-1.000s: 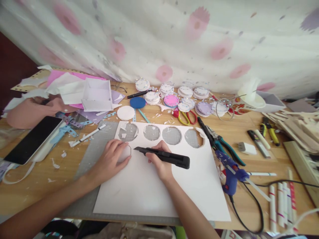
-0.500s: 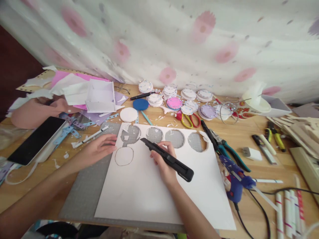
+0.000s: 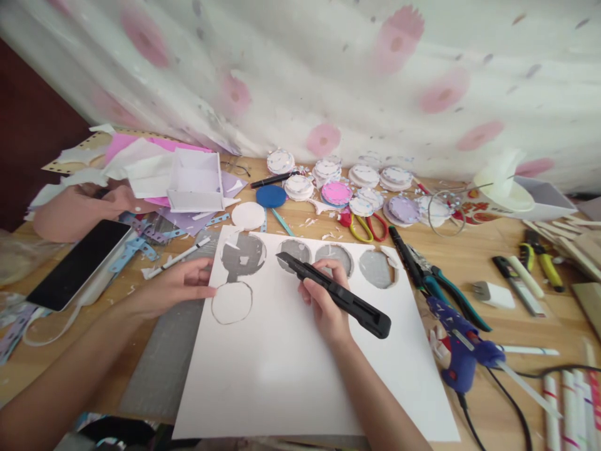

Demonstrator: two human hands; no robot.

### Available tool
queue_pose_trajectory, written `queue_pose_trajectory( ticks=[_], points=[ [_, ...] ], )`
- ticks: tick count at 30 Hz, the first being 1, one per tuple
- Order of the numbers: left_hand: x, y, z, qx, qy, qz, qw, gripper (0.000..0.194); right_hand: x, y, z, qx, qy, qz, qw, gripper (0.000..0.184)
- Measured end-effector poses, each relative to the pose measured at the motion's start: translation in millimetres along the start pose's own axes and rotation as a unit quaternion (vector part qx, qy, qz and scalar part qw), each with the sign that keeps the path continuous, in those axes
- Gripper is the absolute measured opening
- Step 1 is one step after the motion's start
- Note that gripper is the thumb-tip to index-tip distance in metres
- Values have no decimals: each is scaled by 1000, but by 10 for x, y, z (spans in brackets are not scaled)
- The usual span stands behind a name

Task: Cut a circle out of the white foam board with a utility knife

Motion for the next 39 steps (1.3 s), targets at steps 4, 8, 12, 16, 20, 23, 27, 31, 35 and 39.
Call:
queue_pose_trajectory(
  ticks=[4, 8, 12, 16, 20, 23, 27, 31, 35, 39],
  points=[
    [-73, 1, -28, 39, -5, 8, 999, 46, -4, 1, 12, 30, -30, -13, 999, 23],
    [-118, 20, -45, -4, -14, 25, 1000, 42, 11, 23, 11, 117, -30, -11, 993, 26],
    [-104, 136, -52, -205, 35, 123, 970, 48, 10, 9, -55, 204, -20, -13, 979, 30],
    [7, 421, -95, -477, 183, 250, 823, 60, 10, -126, -190, 213, -36, -60, 974, 45],
    [101, 763, -365, -595, 256, 92, 756, 63, 64, -326, -305, 146, -12, -76, 986, 50],
    [104, 870, -597, -610, 254, 48, 749, 72, 138, -475, -359, 136, -28, -6, 990, 32],
    [79, 812, -689, -607, 240, 22, 757, 76, 235, -622, -446, 143, -59, 43, 987, 26],
    [76, 720, -620, -602, 243, -6, 761, 76, 316, -688, -584, 113, 2, -4, 994, 62],
    [81, 678, -596, -592, 256, -12, 764, 77, 394, -751, -650, 63, 37, -38, 997, 68],
    [139, 613, -618, -586, 260, 3, 767, 76, 457, -850, -581, 55, 46, 1, 997, 59]
  ],
)
Point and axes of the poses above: each hand's wrist, its own x-axis away from the middle knuckle, its own y-axis out of the palm, z = x × y, the point moved 1 cm from there along -x, towards the middle knuckle, and after that the axes turned 14 degrees about x, right-handed, at the moved point
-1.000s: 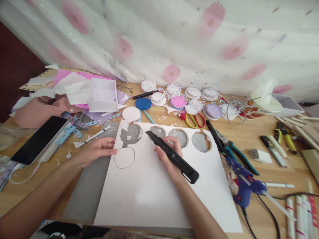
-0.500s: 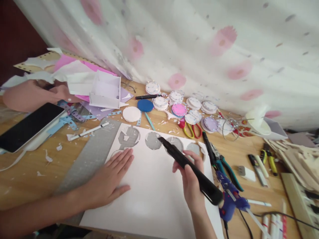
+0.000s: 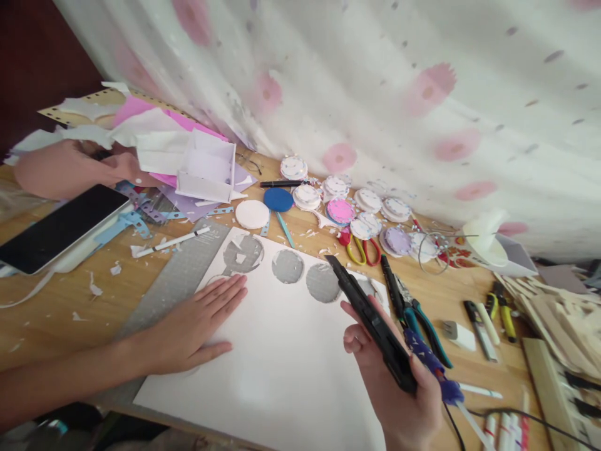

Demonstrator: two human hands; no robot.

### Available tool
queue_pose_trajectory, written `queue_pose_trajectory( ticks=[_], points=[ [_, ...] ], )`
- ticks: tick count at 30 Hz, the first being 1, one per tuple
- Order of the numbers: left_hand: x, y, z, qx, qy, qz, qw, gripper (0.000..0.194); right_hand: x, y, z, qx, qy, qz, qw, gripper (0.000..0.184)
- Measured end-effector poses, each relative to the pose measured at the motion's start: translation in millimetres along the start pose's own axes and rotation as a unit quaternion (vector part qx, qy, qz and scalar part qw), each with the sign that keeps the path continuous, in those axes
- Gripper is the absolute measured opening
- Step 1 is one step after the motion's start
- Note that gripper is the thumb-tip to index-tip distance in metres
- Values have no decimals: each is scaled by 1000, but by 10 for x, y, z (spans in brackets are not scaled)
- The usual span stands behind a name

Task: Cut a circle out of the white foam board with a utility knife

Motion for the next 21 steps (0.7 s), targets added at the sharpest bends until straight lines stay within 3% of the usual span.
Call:
queue_pose_trajectory(
  ticks=[5, 10, 16, 18, 21],
  points=[
    [67, -29, -19, -19, -16, -14, 1000, 75, 56, -93, 104, 43, 16, 65, 997, 47],
    [-49, -5, 76, -27, -5, -26, 999, 77, 60, -128, 173, 37, 33, 63, 997, 42],
    [-78, 125, 425, -57, -73, 41, 995, 70, -20, -43, 225, 9, 22, 110, 994, 33],
    [-77, 210, 522, -53, -84, 45, 994, 74, -37, 19, 223, 13, 22, 94, 995, 30],
    [-100, 331, 578, -60, -99, 41, 992, 87, -34, 161, 199, 33, 56, 1, 998, 32]
  ],
)
Point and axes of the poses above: each hand's wrist, its own x-axis away from the middle knuckle, its own y-axis out of the palm, z = x × y, the point moved 1 cm from there along -x, towards the middle knuckle, and after that the axes turned 14 degrees about x, right-handed, at the moved point
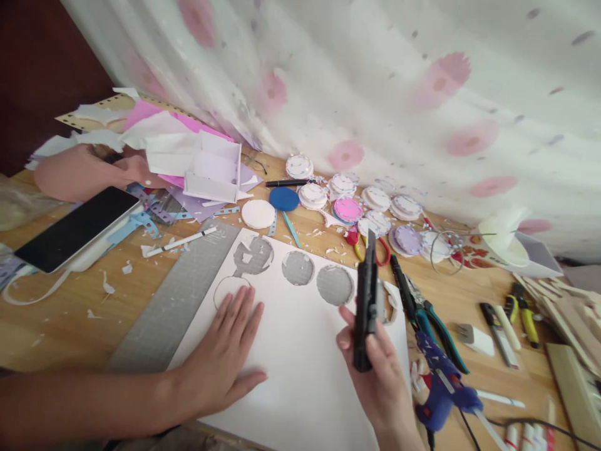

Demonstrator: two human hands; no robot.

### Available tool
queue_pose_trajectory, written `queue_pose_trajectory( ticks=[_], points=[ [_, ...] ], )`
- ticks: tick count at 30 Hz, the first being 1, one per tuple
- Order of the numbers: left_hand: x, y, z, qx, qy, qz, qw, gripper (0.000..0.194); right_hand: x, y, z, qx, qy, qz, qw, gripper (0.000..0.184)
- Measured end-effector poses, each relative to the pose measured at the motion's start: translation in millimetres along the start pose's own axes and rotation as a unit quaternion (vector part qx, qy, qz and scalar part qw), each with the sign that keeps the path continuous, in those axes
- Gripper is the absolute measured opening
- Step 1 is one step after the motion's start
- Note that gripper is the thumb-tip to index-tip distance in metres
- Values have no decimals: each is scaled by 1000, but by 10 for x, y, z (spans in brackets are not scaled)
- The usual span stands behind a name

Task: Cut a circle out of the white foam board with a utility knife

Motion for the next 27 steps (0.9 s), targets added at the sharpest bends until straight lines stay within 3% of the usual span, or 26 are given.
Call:
queue_pose_trajectory(
  ticks=[2, 5, 7, 10, 12, 13, 16, 18, 21, 23, 27],
  points=[
    [-11, 50, 1, -6, -3, 3, 1000, 89, -4, 108, -32, 26, 33, -87, 995, 40],
    [-13, 76, -24, -4, 10, 9, 1000, 88, -104, 236, -88, 61, 35, -197, 978, 33],
    [-5, 71, -39, -2, 19, 17, 1000, 90, -252, 288, -141, 120, -7, -252, 960, 29],
    [6, 54, -48, -2, 31, 31, 999, 92, -544, 379, -279, 282, -101, -281, 912, 23],
    [9, 42, -50, -2, 38, 37, 999, 91, -734, 497, -418, 398, -188, -289, 850, 22],
    [10, 36, -52, -1, 40, 37, 998, 90, -817, 577, -497, 458, -251, -286, 803, 23],
    [8, 23, -59, 3, 41, 33, 999, 88, -1015, 861, -700, 624, -392, -285, 613, 17],
    [3, 18, -66, 6, 37, 32, 999, 88, -1115, 1040, -790, 672, -441, -281, 525, 17],
    [-7, 10, -72, 15, 35, 31, 999, 90, -1238, 1241, -851, 689, -481, -279, 465, 29],
    [-15, 2, -75, 22, 33, 21, 999, 92, -1312, 1330, -852, 695, -498, -272, 441, 38],
    [-29, -19, -72, 17, 34, 9, 999, 90, -1431, 1448, -823, 701, -523, -260, 409, 37]
  ],
)
Point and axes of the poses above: each hand's wrist, its own x-axis away from the middle knuckle, its own y-axis out of the palm, z = x × y, the point moved 1 cm from there along -x, towards the middle knuckle, and after that the axes turned 14 degrees about x, right-handed, at the moved point
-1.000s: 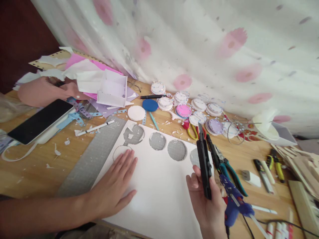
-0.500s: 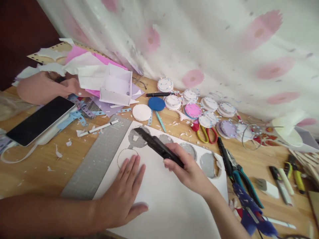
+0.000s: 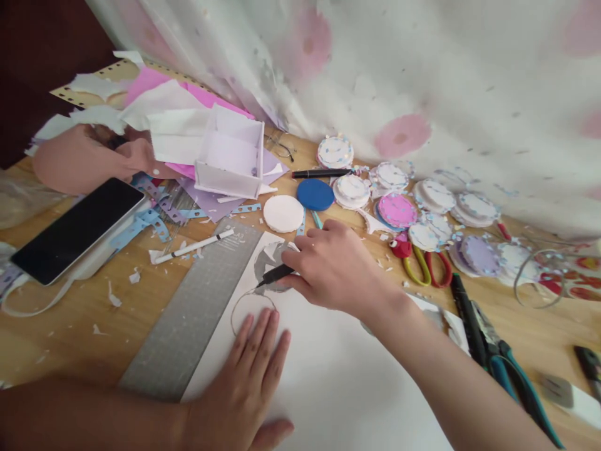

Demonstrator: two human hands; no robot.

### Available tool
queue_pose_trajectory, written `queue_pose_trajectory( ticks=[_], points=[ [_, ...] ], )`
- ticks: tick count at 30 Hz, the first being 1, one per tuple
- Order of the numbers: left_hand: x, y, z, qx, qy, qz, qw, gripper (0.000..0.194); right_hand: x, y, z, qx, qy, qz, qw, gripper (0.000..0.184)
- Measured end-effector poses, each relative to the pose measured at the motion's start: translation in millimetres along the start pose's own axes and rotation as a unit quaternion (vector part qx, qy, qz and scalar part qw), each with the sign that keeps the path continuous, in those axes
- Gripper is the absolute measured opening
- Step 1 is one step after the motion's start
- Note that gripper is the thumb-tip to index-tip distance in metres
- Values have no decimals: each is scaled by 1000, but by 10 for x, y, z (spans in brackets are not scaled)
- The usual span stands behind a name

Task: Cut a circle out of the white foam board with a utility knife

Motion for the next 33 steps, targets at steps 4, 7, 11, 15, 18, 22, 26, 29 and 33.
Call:
queue_pose_trajectory(
  ticks=[4, 7, 11, 15, 18, 22, 26, 29, 33],
  points=[
    [-11, -9, 7, -13, 6, 6, 1000, 88, -92, 29, 3, 1, -19, -3, 1000, 36],
    [-15, -9, 4, -8, 2, 1, 1000, 88, -125, 30, -14, 9, -28, -27, 999, 34],
    [-13, -9, -3, -4, 8, 6, 1000, 89, -129, 19, -44, 27, -31, -35, 999, 36],
    [-4, 1, 3, -2, 12, 8, 1000, 88, -105, -14, -90, 48, -27, -37, 998, 37],
    [3, 15, 13, -6, -4, -2, 1000, 89, -66, -42, -138, 78, -32, -46, 995, 29],
    [3, 24, 21, -11, -8, -5, 1000, 88, -2, -44, -185, 108, -54, -65, 991, 22],
    [1, 23, 23, -14, -11, -6, 1000, 87, 33, 5, -198, 93, -62, -84, 990, 22],
    [6, 17, 20, -14, -6, -7, 1000, 86, 52, 59, -175, 74, -66, -96, 990, 23],
    [6, 3, 12, -17, 0, -7, 1000, 85, 112, 106, -39, 45, -65, -98, 992, 30]
  ],
)
Point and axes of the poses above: each hand's wrist, its own x-axis away from the middle knuckle, its own y-axis out of the palm, z = x × y, the point moved 1 cm from there along -x, towards the middle knuckle, and after that the axes turned 14 degrees about x, right-handed, at the moved point
